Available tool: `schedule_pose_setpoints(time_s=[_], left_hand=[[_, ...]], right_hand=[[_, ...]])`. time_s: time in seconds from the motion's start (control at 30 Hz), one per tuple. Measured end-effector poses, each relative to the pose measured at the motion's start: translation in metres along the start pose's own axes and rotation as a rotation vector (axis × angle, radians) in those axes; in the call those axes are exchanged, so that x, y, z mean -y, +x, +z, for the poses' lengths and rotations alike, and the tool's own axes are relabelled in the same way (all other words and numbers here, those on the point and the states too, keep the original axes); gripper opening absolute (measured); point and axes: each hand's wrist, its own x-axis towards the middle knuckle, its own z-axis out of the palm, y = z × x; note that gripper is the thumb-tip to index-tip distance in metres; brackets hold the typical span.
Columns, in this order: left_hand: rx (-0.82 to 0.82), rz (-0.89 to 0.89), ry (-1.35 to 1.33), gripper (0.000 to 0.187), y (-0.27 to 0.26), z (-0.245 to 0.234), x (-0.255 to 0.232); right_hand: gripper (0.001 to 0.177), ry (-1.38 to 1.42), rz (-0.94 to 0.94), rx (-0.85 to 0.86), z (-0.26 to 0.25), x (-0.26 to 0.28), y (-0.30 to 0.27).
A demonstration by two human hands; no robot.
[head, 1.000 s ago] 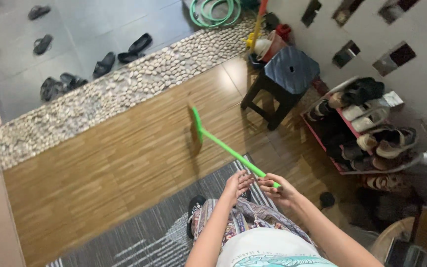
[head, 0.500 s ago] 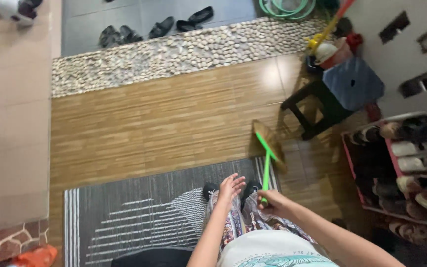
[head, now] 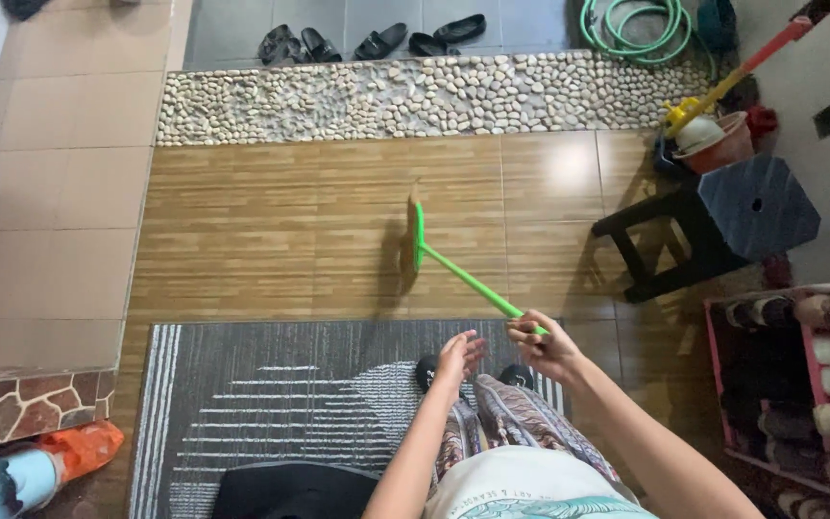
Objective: The recorder is sweeping the floor and hallway area using a broom.
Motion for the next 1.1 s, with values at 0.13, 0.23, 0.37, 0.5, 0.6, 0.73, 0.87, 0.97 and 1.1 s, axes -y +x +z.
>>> schedule_pose_setpoints(time_s=[0.13,0.23,0.37,0.5,0.6,0.73,0.87,0.97,1.1], left_hand=[[0.012,-0.027,0.035,0.041,0.009,-0.017,-0.012],[0.02,0.044,-0.007,0.039,0.019,-0.037,-0.016],[-0.028,0.069,-0.043,0.038,0.019,-0.064,-0.029],[-0.093,0.079,-0.11,0.037,0.019,-0.097,-0.029],[-0.165,0.072,-0.093,0.038,0.002,-0.11,-0.031],[-0.205,0.101,-0.158,0.039,-0.006,-0.117,-0.03],[-0.265,0.147,-0.16,0.039,-0.007,-0.106,-0.026],[-0.295,0.193,-0.195,0.04,0.007,-0.1,-0.003],[-0.317,0.06,-0.284,0.046,-0.006,-0.079,0.017]], right_hand=[[0.028,0.045,-0.006,0.176,0.031,-0.012,-0.003],[0.024,-0.285,-0.057,-0.114,0.047,-0.031,0.011],[0.021,-0.655,0.056,-0.371,0.045,-0.057,0.045],[0.027,-0.692,0.199,-0.395,0.007,-0.086,0.084],[0.028,-0.587,0.315,-0.305,0.002,-0.102,0.1],[0.029,-0.44,0.345,-0.311,0.044,-0.101,0.109],[0.025,-0.315,0.3,-0.124,0.052,-0.057,0.114],[0.024,-0.384,0.359,0.04,0.067,-0.037,0.099],[0.014,-0.918,0.443,-0.064,0.117,-0.062,0.044]])
